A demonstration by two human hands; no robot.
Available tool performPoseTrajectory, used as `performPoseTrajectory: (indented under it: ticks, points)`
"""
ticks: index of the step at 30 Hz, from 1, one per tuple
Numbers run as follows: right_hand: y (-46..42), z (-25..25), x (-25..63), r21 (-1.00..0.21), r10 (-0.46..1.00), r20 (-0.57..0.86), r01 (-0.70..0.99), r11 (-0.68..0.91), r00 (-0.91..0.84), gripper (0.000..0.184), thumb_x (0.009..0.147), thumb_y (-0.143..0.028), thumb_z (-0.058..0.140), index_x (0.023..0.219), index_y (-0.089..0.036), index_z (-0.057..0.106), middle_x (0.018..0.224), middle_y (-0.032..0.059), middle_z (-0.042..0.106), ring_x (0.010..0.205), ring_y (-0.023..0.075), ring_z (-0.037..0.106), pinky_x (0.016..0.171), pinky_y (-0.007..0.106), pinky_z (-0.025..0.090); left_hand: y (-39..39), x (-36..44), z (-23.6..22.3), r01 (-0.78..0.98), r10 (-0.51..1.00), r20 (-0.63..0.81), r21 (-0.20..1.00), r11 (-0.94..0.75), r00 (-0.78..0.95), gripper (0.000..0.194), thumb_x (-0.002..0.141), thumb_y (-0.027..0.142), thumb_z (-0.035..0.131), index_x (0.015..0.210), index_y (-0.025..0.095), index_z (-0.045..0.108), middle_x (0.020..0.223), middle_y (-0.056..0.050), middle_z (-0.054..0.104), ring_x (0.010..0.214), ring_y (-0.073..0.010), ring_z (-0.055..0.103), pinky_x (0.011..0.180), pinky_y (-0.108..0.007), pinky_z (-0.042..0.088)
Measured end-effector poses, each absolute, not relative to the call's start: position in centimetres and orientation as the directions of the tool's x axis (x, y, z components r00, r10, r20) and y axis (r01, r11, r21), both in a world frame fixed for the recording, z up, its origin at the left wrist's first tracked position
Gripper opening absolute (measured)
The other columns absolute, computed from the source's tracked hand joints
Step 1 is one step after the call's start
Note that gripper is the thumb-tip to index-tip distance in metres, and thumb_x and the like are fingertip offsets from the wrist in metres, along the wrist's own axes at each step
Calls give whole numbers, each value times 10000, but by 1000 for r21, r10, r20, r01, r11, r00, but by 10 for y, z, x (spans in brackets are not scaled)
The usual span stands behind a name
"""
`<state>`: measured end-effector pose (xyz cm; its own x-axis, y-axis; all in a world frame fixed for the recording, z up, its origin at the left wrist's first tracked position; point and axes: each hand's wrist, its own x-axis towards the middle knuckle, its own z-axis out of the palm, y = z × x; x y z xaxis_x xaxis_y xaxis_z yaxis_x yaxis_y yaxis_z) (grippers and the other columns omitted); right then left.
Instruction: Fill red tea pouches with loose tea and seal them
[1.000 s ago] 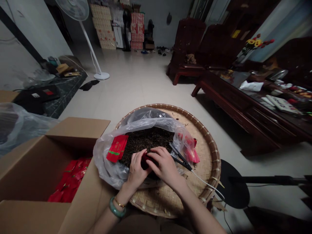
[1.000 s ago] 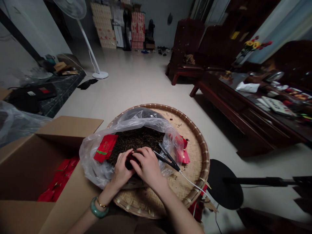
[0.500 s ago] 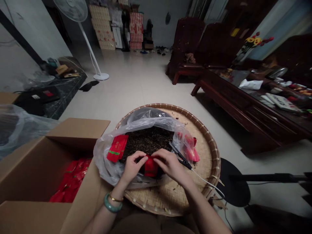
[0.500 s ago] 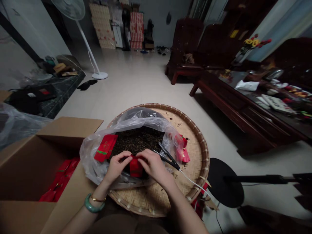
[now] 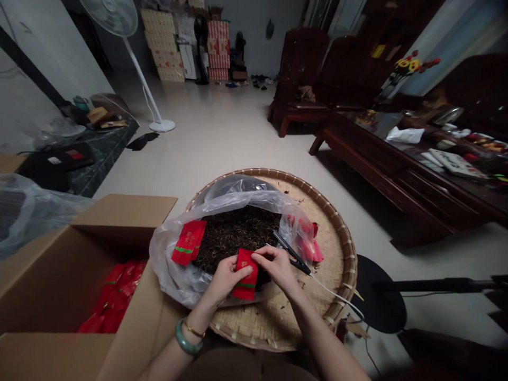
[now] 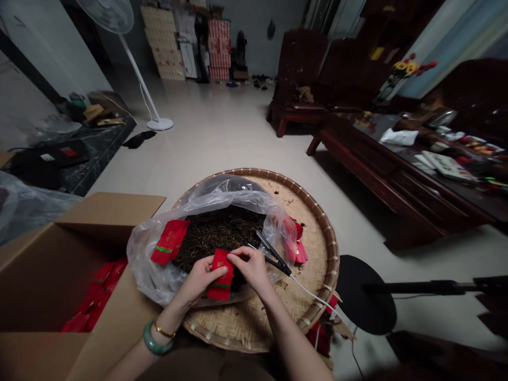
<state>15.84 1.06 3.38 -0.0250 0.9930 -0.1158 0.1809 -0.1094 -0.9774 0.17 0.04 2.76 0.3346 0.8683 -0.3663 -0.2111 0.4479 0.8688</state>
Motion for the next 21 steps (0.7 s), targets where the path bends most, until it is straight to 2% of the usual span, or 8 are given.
performPoseTrajectory:
  ticks: [2, 5, 9, 11, 13, 15, 17, 21]
  points:
    - [11, 36, 160, -969, 998, -41, 247, -26, -55, 169, 704, -333, 671, 754, -175, 707, 698, 27, 674, 611, 146, 573, 569, 254, 445, 0, 2, 26, -163, 851, -389, 870, 466, 354, 453, 568, 385, 791, 878, 90, 642, 719, -33, 682, 622, -143, 606, 615, -248, 475]
    - [11, 36, 161, -938, 995, 56, 338, 82, -87, 133, 717, -303, 681, 682, -178, 707, 650, 21, 635, 615, 140, 552, 573, 250, 423, 0, 2, 26, -111, 839, -375, 887, 448, 394, 418, 560, 353, 799, 846, 93, 640, 693, -12, 668, 608, -130, 597, 596, -232, 469]
    - [10, 34, 158, -928, 991, 93, 353, 120, -94, 186, 743, -328, 682, 621, -188, 702, 590, 7, 592, 587, 133, 538, 542, 240, 411, -1, 6, 25, -162, 839, -349, 880, 446, 417, 446, 520, 294, 828, 868, 118, 612, 731, -1, 668, 638, -138, 627, 604, -228, 485]
    - [10, 33, 159, -928, 990, 96, 351, 127, -104, 206, 775, -339, 651, 641, -192, 704, 597, 9, 600, 591, 138, 551, 548, 243, 426, -2, 9, 24, -189, 812, -399, 839, 511, 425, 484, 490, 298, 843, 868, 118, 599, 722, -9, 673, 610, -155, 647, 575, -240, 498]
    - [10, 32, 168, -902, 988, 137, 403, 155, -75, 204, 827, -334, 589, 737, -197, 711, 680, 28, 639, 666, 160, 583, 624, 269, 463, -4, 12, 22, -192, 782, -463, 796, 574, 418, 502, 472, 306, 852, 856, 110, 595, 734, -35, 690, 583, -169, 661, 552, -252, 507]
    - [9, 28, 182, -823, 976, 218, 538, 183, 0, 192, 848, -321, 559, 931, -211, 693, 873, 64, 669, 845, 206, 594, 775, 334, 472, -5, 13, 20, -202, 769, -502, 769, 606, 397, 511, 465, 303, 859, 857, 101, 601, 781, -70, 710, 584, -172, 671, 555, -253, 515]
    - [8, 21, 200, -685, 960, 274, 713, 150, 61, 321, 809, -321, 605, 1114, -226, 624, 1053, 99, 634, 998, 262, 546, 876, 413, 441, -5, 13, 20, -223, 768, -521, 753, 619, 373, 523, 458, 297, 865, 868, 96, 611, 813, -90, 721, 585, -169, 676, 555, -245, 516]
    - [6, -2, 225, -484, 979, 192, 875, 36, 66, 507, 768, -265, 620, 1260, -210, 511, 1121, 129, 597, 1001, 297, 544, 831, 448, 463, -4, 12, 23, -238, 771, -531, 746, 622, 352, 522, 447, 288, 871, 862, 89, 626, 812, -100, 728, 584, -172, 682, 545, -237, 515]
